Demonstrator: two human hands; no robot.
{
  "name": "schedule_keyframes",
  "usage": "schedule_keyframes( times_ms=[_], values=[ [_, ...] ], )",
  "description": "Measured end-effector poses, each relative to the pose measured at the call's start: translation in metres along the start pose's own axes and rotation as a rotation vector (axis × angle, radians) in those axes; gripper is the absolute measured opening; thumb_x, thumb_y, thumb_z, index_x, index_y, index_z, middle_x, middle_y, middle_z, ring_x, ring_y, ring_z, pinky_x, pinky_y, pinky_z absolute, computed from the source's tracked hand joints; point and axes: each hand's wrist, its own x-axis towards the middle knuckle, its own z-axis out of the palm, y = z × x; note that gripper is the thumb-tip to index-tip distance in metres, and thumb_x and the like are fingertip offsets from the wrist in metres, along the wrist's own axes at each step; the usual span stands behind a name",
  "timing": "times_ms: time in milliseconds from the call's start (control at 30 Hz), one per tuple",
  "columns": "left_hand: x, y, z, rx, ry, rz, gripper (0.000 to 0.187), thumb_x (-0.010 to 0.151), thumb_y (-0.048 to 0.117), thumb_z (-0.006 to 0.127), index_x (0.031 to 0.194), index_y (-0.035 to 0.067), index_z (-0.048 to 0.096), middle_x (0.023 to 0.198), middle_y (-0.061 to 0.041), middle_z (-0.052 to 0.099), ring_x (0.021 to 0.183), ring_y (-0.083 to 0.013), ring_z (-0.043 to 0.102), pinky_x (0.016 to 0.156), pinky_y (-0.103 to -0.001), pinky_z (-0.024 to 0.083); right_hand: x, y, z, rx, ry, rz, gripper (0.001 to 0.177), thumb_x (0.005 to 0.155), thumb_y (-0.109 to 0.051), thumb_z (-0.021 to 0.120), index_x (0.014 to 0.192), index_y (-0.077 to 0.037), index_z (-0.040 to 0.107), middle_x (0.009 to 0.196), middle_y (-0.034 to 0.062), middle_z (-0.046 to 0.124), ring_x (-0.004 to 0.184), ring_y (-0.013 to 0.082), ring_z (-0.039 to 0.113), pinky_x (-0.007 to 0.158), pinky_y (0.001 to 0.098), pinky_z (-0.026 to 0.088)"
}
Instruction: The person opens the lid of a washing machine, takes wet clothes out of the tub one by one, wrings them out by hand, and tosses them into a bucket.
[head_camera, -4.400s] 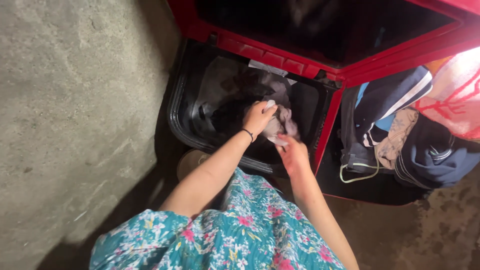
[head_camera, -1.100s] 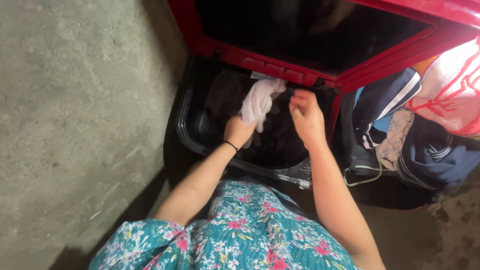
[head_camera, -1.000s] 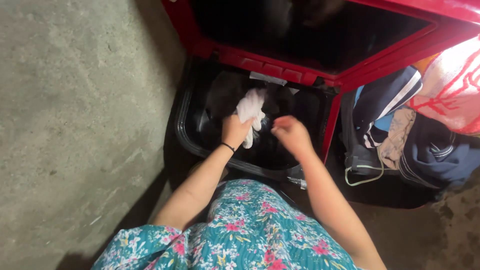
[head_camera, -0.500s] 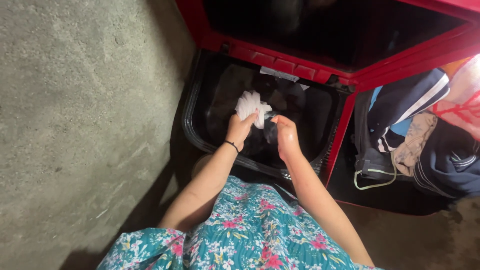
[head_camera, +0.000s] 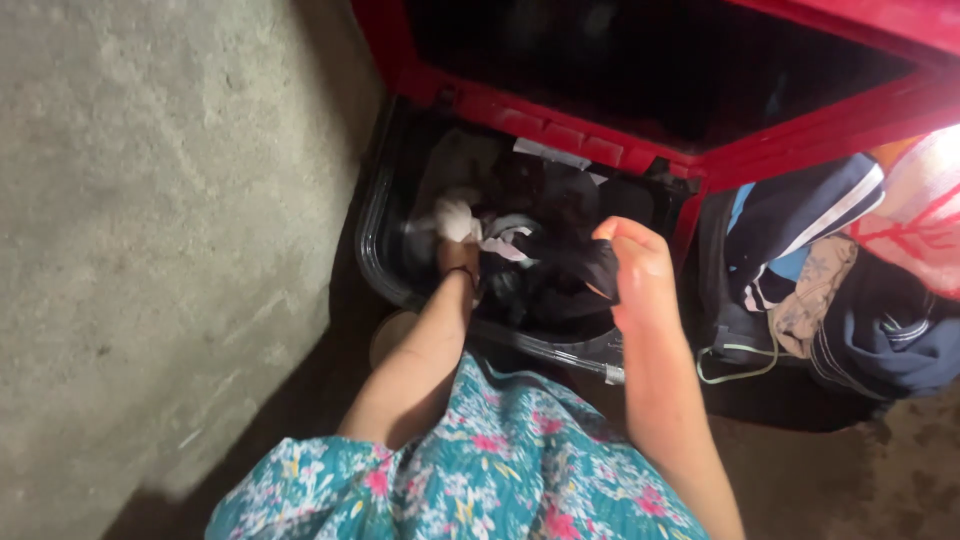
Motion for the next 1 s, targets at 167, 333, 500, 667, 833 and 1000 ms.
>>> schedule_keyframes(
  times_ms=[167, 333, 500, 667, 833, 1000],
  values=[
    [-0.026, 0.049, 0.002, -0.298, 0.06, 0.46, 0.039, 0.091, 0.025, 0.065, 0.12, -0.001, 0.068, 0.114, -0.019, 0.074, 0.105, -0.0282, 0.071, 0.089, -0.039, 0.052, 0.017, -0.014, -0.028, 0.008, 0.106, -0.042, 0.022, 0.094, -0.004, 0.043, 0.079, -0.009, 0.059, 0.064, -0.0018, 0.052, 0.048, 0.0093, 0.041, 0.042, 0.0271, 0.027],
    [-0.085, 0.129, -0.032, -0.323, -0.175, 0.681, 0.034, 0.101, 0.024, 0.063, 0.125, -0.001, 0.065, 0.113, -0.018, 0.074, 0.106, -0.0271, 0.071, 0.094, -0.036, 0.053, 0.047, 0.02, -0.049, -0.444, 0.244, -0.126, 0.017, 0.098, -0.009, 0.057, 0.11, -0.009, 0.069, 0.086, 0.0001, 0.058, 0.071, 0.0107, 0.05, 0.061, 0.0259, 0.042],
    [-0.155, 0.176, -0.069, -0.305, -0.237, 0.889, 0.03, 0.1, 0.022, 0.065, 0.116, -0.003, 0.068, 0.108, -0.014, 0.075, 0.1, -0.0227, 0.073, 0.089, -0.033, 0.056, 0.038, 0.061, -0.03, -0.905, 0.08, -0.515, 0.058, 0.075, -0.001, 0.074, 0.131, -0.005, 0.058, 0.129, 0.0172, 0.061, 0.12, 0.0316, 0.062, 0.092, 0.0392, 0.054],
    [-0.202, 0.208, -0.096, -0.314, -0.435, 0.715, 0.029, 0.102, 0.023, 0.065, 0.109, -0.004, 0.073, 0.087, -0.012, 0.076, 0.08, -0.016, 0.071, 0.074, -0.028, 0.055, 0.032, 0.078, 0.003, -0.871, 0.0, -0.609, 0.048, 0.081, -0.004, 0.071, 0.127, -0.001, 0.061, 0.117, 0.0194, 0.068, 0.111, 0.038, 0.067, 0.092, 0.0405, 0.053],
    [-0.223, 0.25, -0.129, -0.53, -0.567, 0.769, 0.032, 0.103, 0.024, 0.064, 0.115, -0.004, 0.071, 0.095, -0.007, 0.075, 0.086, -0.0115, 0.069, 0.079, -0.025, 0.054, 0.032, 0.039, 0.008, -0.85, -0.049, -0.8, 0.028, 0.087, -0.004, 0.071, 0.114, 0.0, 0.064, 0.107, 0.0201, 0.07, 0.103, 0.0389, 0.068, 0.088, 0.0402, 0.054],
    [-0.236, 0.264, -0.144, -0.709, -0.623, 0.722, 0.037, 0.104, 0.029, 0.063, 0.122, -0.003, 0.067, 0.107, -0.005, 0.073, 0.099, -0.0109, 0.068, 0.091, -0.026, 0.053, 0.014, 0.006, 0.018, -0.743, 0.145, -0.573, 0.017, 0.097, -0.007, 0.065, 0.113, -0.003, 0.064, 0.09, 0.0131, 0.067, 0.081, 0.0248, 0.066, 0.077, 0.0338, 0.052]
  ],
)
